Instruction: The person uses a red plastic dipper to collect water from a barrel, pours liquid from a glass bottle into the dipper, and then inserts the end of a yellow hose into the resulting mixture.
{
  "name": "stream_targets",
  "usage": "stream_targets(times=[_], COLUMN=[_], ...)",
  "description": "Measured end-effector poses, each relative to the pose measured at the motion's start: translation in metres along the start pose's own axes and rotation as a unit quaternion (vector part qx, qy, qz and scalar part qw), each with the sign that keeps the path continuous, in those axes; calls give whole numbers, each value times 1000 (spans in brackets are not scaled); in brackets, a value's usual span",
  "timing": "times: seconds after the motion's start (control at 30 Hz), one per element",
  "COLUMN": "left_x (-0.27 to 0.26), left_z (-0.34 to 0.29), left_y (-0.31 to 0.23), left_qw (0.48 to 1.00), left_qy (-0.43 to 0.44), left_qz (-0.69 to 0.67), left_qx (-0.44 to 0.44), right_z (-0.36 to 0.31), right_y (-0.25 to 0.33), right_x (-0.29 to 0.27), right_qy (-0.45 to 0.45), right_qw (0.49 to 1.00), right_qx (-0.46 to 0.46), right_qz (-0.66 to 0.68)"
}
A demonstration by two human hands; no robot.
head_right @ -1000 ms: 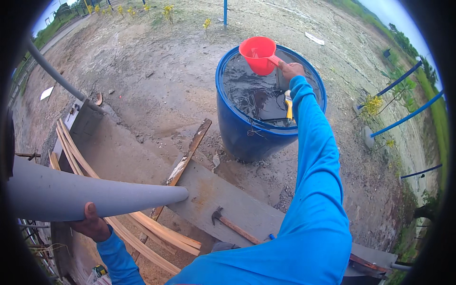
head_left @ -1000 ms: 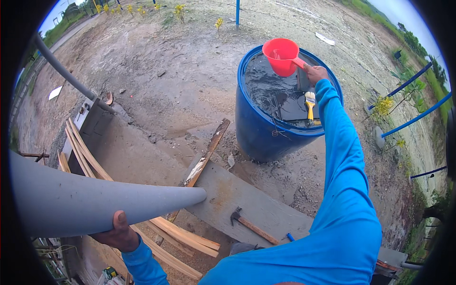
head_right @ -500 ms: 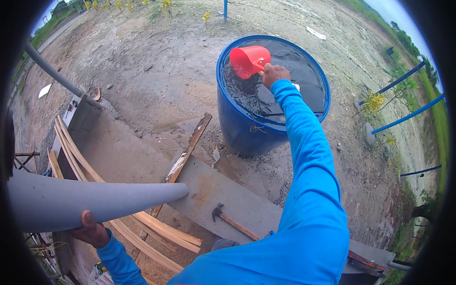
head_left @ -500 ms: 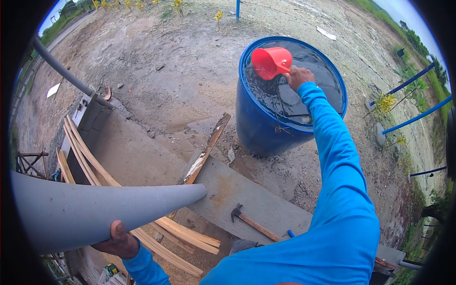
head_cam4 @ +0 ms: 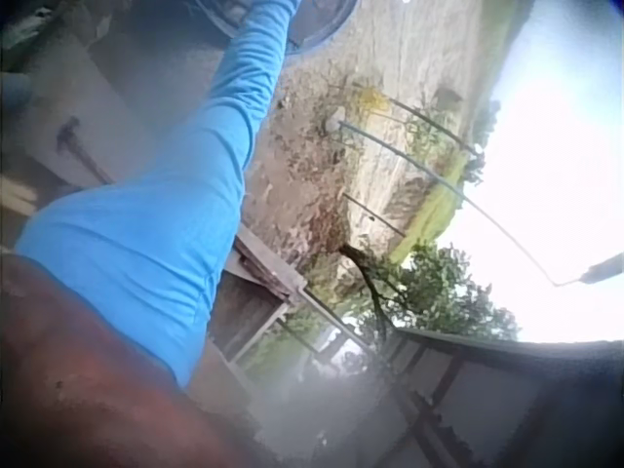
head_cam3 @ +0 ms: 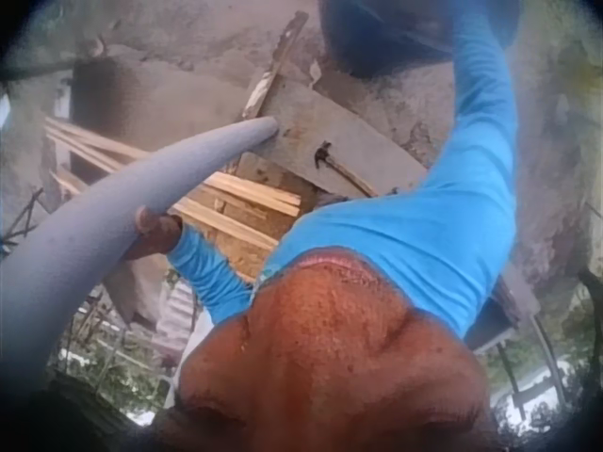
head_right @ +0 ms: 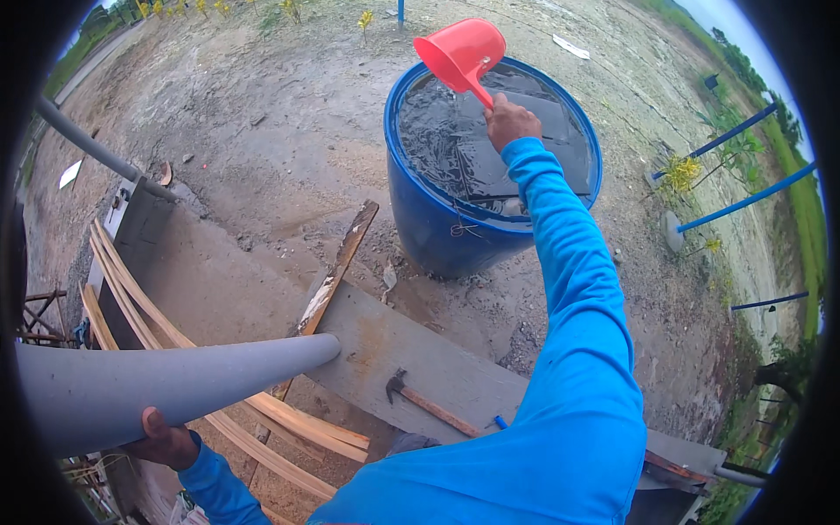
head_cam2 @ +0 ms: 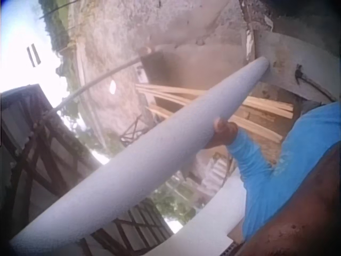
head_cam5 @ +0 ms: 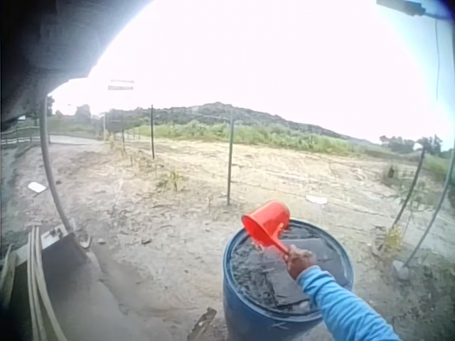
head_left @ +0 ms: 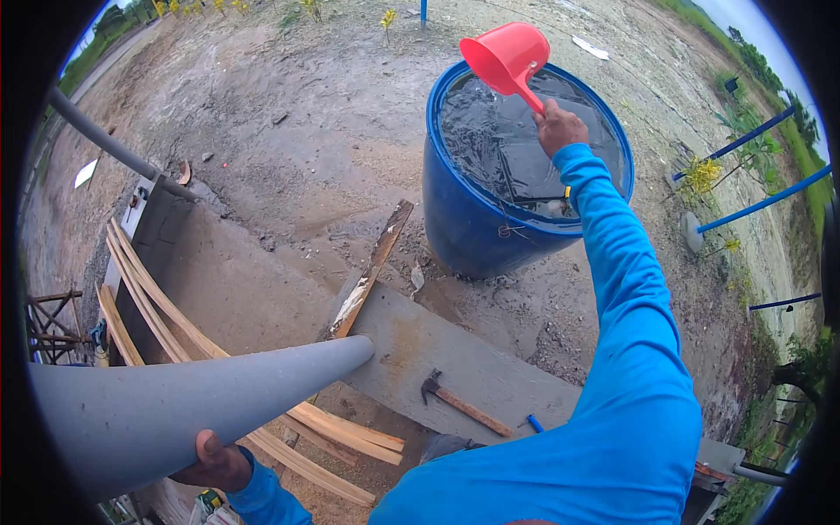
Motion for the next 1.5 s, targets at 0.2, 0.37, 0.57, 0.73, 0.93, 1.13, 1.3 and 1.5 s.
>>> stream_targets(times=[0.2, 0.37, 0.57, 0.73, 0.93, 1.13, 1.3, 1.5], left_x=[2, -4, -2, 2, 3, 11, 12, 15], left_z=[2, -6, -8, -1, -4, -2, 11, 12], left_y=[-1, 15, 14, 8, 7, 2, -15, -13], left_qw=[1000, 995, 996, 999, 999, 989, 980, 978], left_qy=[-6, 5, -7, 1, -27, -26, -45, -10], left_qz=[-10, -92, -81, -31, -41, -144, -192, -201], left_qx=[5, -30, -28, -5, -12, -2, -38, -49], right_z=[-21, -28, -22, -13, -25, -38, -36, -26], right_y=[7, 21, 11, -6, -40, -34, -29, -13], right_x=[39, 50, 63, 66, 71, 25, -12, -6], right_qy=[184, 234, 261, 243, 260, 235, 221, 155], right_qw=[980, 972, 962, 961, 788, 664, 700, 927], right_qx=[77, 13, 59, 75, 288, 301, 230, 131], right_qz=[-4, -27, 44, 109, 478, 643, 639, 316])
Point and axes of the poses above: each hand's wrist, its own z-axis towards the middle knuckle, its own x-axis out of the palm, y = z × x, the point moved 7 cm from there along z, towards the middle knuckle, and after that the axes turned 9 degrees about x, right-handed, at the moved point
